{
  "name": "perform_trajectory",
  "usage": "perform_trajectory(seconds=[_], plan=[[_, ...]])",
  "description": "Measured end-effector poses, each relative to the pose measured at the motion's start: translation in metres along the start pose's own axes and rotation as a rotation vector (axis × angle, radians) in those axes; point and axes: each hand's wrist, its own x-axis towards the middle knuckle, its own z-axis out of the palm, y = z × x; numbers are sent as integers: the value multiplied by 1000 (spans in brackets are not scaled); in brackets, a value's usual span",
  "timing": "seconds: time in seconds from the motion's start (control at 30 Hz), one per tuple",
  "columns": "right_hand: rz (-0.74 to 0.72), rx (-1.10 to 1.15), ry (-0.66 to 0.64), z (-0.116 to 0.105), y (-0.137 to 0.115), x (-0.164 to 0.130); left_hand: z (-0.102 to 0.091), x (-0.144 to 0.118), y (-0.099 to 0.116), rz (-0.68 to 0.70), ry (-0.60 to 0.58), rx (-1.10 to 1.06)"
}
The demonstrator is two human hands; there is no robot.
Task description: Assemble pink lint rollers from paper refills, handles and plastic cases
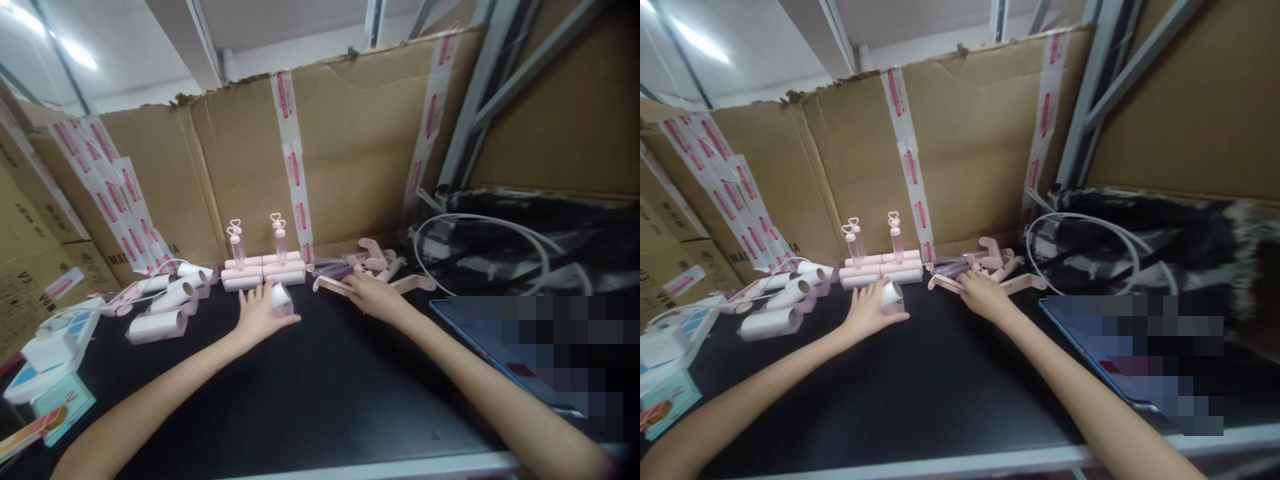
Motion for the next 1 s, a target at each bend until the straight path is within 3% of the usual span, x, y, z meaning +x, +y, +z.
perform_trajectory(seconds=[0.1, 0.2, 0.3, 0.37, 0.43, 0.53, 0.63, 0.73, 0.8, 0.9, 1.0], plan=[[-5, 8, 50, -3, 2, 0, 8, 27, 23, 27, -16, -113], [5, 73, 151, -10, -2, 0, -1, 35, 37, 79, 39, -161], [-52, 251, 255, -21, -11, 3, -14, 17, 37, 158, 225, -391], [-153, 327, 235, -28, -22, 8, -16, -7, 31, 197, 274, -676], [-294, 340, 134, -34, -35, 18, -12, -33, 22, 154, 137, -898], [-497, 340, -66, -36, -55, 40, -1, -59, 10, 33, -74, -995], [-579, 321, -247, -31, -70, 66, 4, -66, 8, -8, -114, -1076], [-585, 320, -348, -29, -77, 81, 3, -66, 11, 20, -162, -1158], [-572, 347, -340, -33, -80, 80, 1, -66, 11, 36, -178, -1169], [-505, 415, -222, -44, -88, 58, 1, -67, 9, 56, -195, -1130], [-392, 713, -72, -50, -103, 20, 2, -68, 7, 81, -201, -1089]])
